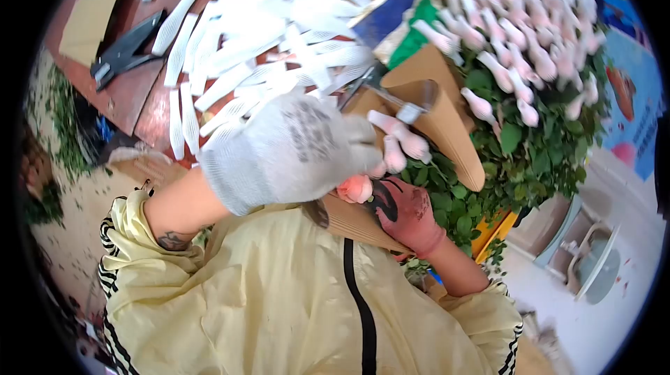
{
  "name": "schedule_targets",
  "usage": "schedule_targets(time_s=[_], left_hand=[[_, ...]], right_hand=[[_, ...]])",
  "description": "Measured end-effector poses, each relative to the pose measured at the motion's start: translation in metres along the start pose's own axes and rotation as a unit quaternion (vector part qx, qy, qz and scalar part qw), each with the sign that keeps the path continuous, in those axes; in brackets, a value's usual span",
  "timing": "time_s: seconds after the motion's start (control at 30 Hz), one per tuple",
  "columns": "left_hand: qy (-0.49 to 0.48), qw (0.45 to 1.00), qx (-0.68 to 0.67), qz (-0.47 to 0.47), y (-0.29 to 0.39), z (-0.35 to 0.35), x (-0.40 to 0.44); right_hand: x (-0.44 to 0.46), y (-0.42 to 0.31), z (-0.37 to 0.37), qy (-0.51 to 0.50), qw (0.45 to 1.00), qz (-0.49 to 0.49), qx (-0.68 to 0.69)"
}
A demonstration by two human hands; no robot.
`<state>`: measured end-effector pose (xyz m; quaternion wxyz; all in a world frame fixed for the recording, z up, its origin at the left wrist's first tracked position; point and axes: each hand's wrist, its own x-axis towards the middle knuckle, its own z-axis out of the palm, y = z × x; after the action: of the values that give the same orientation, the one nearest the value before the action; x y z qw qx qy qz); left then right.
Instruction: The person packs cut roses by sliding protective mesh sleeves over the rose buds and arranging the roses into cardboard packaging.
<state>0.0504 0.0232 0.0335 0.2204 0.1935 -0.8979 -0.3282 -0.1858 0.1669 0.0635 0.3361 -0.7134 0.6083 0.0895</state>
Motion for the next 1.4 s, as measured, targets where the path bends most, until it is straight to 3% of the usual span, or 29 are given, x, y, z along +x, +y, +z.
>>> schedule_targets(time_s=[0.03,0.1,0.17,0.2,0.3,0.37,0.43,0.5,0.57,0.63,0.7,0.73,0.77,0.8,0.9,0.97,1.0,1.07,1.1,1.13,1.17,1.23,1.33,1.4], left_hand=[[-0.013,0.994,-0.086,0.059,0.005,0.002,0.007],[-0.034,0.991,-0.055,0.121,0.014,0.006,0.024],[-0.057,0.976,-0.006,0.210,0.023,0.013,0.046],[-0.068,0.964,0.017,0.255,0.027,0.018,0.057],[-0.055,0.963,0.023,0.261,0.034,0.032,0.070],[-0.106,0.948,0.072,0.290,0.034,0.043,0.072],[-0.166,0.941,0.093,0.279,0.034,0.046,0.071],[-0.201,0.926,0.117,0.296,0.028,0.054,0.064],[-0.215,0.927,0.149,0.269,0.035,0.053,0.067],[-0.196,0.930,0.155,0.272,0.037,0.056,0.067],[-0.196,0.925,0.166,0.280,0.041,0.054,0.068],[-0.194,0.923,0.172,0.285,0.045,0.054,0.070],[-0.193,0.920,0.178,0.290,0.048,0.054,0.071],[-0.195,0.918,0.179,0.295,0.049,0.054,0.070],[-0.207,0.913,0.198,0.291,0.053,0.056,0.070],[-0.209,0.912,0.208,0.286,0.055,0.057,0.069],[-0.219,0.912,0.215,0.271,0.055,0.057,0.069],[-0.222,0.908,0.228,0.272,0.054,0.059,0.070],[-0.223,0.907,0.232,0.270,0.054,0.061,0.069],[-0.251,0.910,0.229,0.237,0.057,0.061,0.067],[-0.258,0.908,0.224,0.240,0.061,0.060,0.069],[-0.244,0.903,0.246,0.255,0.058,0.062,0.064],[-0.246,0.900,0.232,0.276,0.062,0.064,0.069],[-0.240,0.891,0.244,0.299,0.059,0.067,0.069]], right_hand=[[-0.002,-0.003,-0.006,0.020,1.000,0.006,0.001],[-0.006,-0.012,-0.022,-0.015,0.999,0.001,0.037],[-0.017,-0.007,-0.025,0.053,0.998,-0.035,0.024],[-0.023,-0.003,-0.027,0.025,0.996,-0.068,0.044],[-0.045,0.003,-0.043,0.021,0.989,-0.090,0.118],[-0.066,0.010,-0.042,0.087,0.976,-0.092,0.177],[-0.091,0.014,-0.038,0.230,0.966,-0.093,0.068],[-0.113,0.023,-0.039,0.356,0.926,-0.115,0.041],[-0.152,0.027,-0.027,0.556,0.795,-0.034,0.241],[-0.190,0.047,-0.039,0.710,0.582,-0.017,0.396],[-0.271,0.083,-0.074,0.767,0.616,0.095,0.156],[-0.320,0.103,-0.092,0.748,0.608,0.243,-0.108],[-0.377,0.123,-0.104,0.681,0.546,0.374,-0.315],[-0.437,0.143,-0.110,0.607,0.468,0.486,-0.420],[-0.624,0.189,-0.092,0.377,0.296,0.760,-0.440],[-0.662,0.140,-0.091,0.430,0.224,0.737,-0.470],[-0.662,0.104,-0.095,0.425,0.225,0.699,-0.529],[-0.652,0.023,-0.102,0.214,0.226,0.610,-0.728],[-0.638,-0.010,-0.097,0.148,0.222,0.586,-0.765],[-0.623,-0.045,-0.091,0.153,0.237,0.557,-0.781],[-0.604,-0.070,-0.074,0.221,0.296,0.559,-0.742],[-0.550,-0.110,-0.028,0.478,0.423,0.546,-0.542],[-0.462,-0.151,0.063,0.656,0.496,0.523,-0.224],[-0.413,-0.186,0.123,0.722,0.500,0.475,0.051]])
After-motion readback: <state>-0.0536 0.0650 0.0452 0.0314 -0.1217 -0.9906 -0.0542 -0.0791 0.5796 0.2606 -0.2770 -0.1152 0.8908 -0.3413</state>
